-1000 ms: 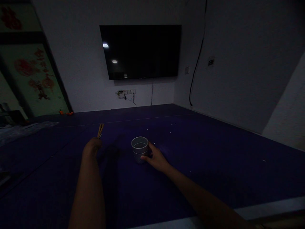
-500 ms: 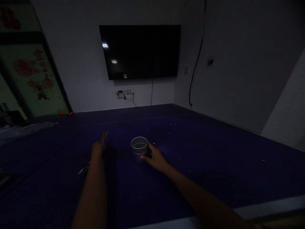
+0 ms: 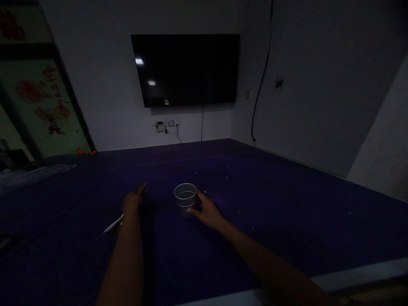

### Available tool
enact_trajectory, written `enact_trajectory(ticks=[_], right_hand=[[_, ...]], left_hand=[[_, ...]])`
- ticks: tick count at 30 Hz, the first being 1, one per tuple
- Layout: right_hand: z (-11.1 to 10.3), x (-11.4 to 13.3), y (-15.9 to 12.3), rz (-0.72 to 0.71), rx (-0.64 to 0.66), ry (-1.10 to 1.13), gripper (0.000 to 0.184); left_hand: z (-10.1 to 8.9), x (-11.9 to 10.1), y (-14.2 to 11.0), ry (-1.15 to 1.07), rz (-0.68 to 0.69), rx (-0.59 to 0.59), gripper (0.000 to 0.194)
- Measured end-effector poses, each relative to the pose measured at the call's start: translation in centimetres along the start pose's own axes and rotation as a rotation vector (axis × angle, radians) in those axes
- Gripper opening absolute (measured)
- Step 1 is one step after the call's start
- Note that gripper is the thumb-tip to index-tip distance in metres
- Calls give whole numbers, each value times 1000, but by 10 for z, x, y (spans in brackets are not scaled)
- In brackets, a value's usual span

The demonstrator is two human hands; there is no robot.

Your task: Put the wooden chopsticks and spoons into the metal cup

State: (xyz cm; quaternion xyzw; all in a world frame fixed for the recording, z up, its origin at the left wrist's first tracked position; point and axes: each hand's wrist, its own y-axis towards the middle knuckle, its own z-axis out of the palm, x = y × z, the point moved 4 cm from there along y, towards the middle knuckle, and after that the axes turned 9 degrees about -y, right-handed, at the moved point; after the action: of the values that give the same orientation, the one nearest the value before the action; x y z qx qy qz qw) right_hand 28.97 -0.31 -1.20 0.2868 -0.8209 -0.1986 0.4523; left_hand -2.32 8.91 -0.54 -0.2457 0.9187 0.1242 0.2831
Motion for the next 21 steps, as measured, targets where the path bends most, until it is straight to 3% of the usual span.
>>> enact_trajectory(ticks=[5,21], right_hand=[[1,-2,0,18,2,-12,76],[-2,2,0,10,3,-14,73]], left_hand=[[-4,-1,-7,23,-132,38,37],[-13,-8,-17,69,-195,52,39]])
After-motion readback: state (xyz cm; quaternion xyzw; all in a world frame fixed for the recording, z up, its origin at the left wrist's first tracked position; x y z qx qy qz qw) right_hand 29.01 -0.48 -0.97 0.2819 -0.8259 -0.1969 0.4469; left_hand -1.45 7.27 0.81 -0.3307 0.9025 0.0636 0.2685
